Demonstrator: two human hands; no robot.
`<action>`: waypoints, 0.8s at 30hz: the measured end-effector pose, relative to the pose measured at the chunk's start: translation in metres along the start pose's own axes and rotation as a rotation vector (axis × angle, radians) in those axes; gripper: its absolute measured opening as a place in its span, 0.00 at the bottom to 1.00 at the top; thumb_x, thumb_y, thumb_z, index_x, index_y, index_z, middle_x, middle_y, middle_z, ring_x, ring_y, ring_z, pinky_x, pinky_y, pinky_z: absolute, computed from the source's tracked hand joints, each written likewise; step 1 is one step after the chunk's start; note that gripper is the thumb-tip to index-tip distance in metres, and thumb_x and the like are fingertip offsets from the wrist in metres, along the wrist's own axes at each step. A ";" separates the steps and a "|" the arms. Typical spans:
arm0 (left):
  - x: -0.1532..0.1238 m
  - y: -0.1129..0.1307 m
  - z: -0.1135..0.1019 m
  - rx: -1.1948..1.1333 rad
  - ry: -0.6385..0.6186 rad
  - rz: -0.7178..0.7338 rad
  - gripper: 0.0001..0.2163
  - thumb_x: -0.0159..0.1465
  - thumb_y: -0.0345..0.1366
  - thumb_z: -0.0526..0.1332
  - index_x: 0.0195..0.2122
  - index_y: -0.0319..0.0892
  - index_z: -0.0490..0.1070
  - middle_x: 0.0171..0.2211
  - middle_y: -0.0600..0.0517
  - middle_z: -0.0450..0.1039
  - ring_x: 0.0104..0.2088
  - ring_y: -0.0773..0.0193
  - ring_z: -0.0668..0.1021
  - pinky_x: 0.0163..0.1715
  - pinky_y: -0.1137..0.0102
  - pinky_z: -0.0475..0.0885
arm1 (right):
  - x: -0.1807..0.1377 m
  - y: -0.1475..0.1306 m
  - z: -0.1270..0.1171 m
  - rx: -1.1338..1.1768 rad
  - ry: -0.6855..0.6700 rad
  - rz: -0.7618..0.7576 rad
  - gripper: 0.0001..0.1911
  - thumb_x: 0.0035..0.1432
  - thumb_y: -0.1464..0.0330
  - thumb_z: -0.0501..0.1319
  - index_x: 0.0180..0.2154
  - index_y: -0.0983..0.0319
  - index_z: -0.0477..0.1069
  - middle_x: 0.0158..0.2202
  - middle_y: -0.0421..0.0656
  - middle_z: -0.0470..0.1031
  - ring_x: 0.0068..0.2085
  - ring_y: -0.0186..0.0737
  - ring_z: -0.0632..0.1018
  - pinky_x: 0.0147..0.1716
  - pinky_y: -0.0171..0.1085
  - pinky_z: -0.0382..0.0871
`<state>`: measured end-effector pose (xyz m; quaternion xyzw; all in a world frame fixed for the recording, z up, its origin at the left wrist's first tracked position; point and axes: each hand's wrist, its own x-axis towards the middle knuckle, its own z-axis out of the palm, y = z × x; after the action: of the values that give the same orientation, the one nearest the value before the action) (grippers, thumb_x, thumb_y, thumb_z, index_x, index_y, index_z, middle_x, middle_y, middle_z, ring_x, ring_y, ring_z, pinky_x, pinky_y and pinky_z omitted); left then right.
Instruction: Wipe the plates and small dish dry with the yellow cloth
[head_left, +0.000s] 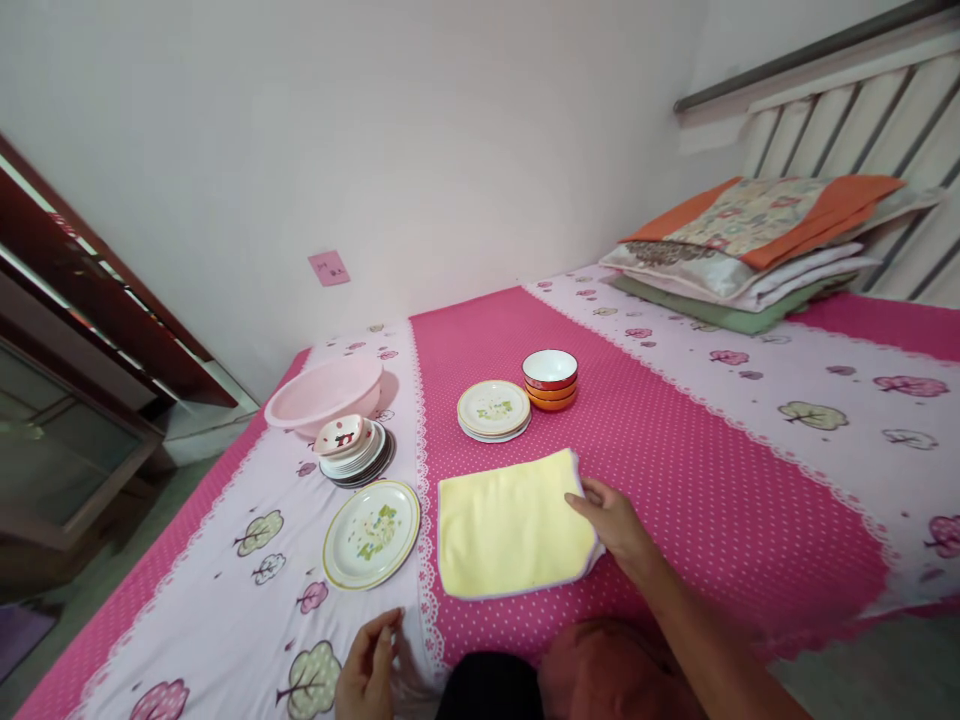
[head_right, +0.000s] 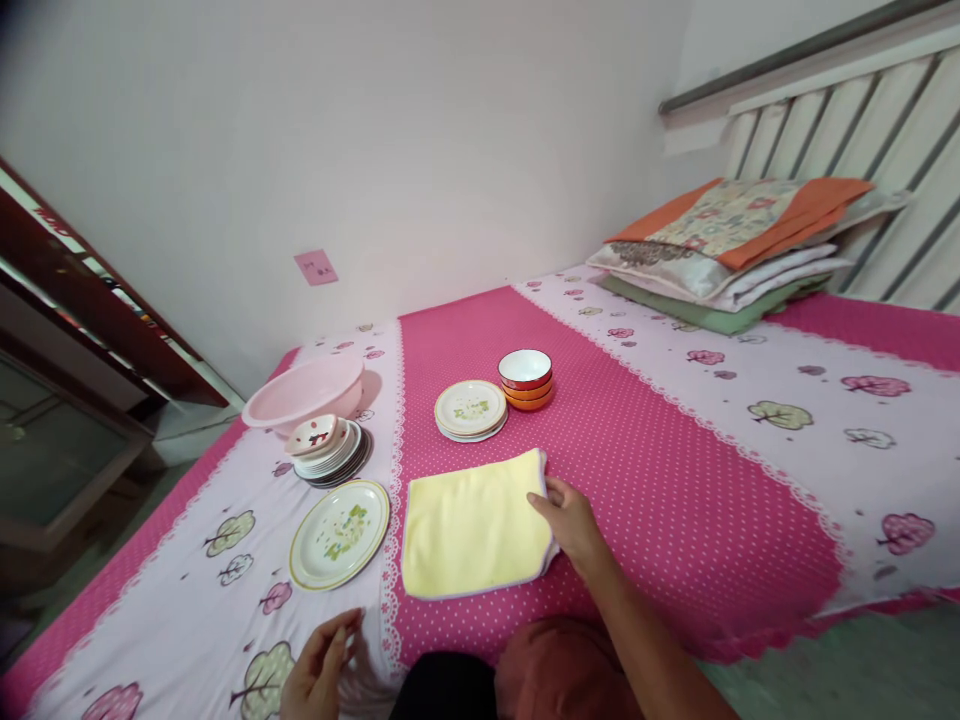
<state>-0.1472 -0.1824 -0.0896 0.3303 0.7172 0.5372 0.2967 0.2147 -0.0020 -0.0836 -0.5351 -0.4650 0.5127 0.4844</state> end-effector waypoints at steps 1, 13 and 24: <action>0.001 0.000 0.000 0.001 -0.001 -0.009 0.25 0.48 0.59 0.70 0.38 0.43 0.83 0.45 0.43 0.84 0.50 0.44 0.82 0.49 0.58 0.78 | -0.001 -0.006 0.011 0.022 -0.019 -0.014 0.29 0.52 0.58 0.66 0.54 0.65 0.73 0.45 0.52 0.85 0.44 0.55 0.86 0.41 0.45 0.81; 0.000 -0.002 0.022 0.180 0.002 0.147 0.19 0.55 0.54 0.65 0.37 0.45 0.81 0.38 0.45 0.82 0.44 0.47 0.82 0.49 0.56 0.76 | -0.028 -0.031 0.135 -0.121 -0.253 -0.156 0.29 0.55 0.69 0.63 0.60 0.63 0.72 0.34 0.41 0.79 0.31 0.39 0.78 0.31 0.34 0.72; 0.004 -0.003 0.021 -0.068 0.108 -0.029 0.19 0.55 0.50 0.67 0.42 0.44 0.77 0.41 0.44 0.84 0.46 0.46 0.84 0.52 0.53 0.77 | -0.013 -0.012 0.082 -0.031 -0.012 -0.091 0.26 0.55 0.57 0.64 0.53 0.62 0.74 0.50 0.53 0.81 0.49 0.51 0.82 0.51 0.46 0.76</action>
<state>-0.1333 -0.1680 -0.0976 0.2802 0.7182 0.5739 0.2762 0.1325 -0.0105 -0.0712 -0.5176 -0.4997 0.4861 0.4962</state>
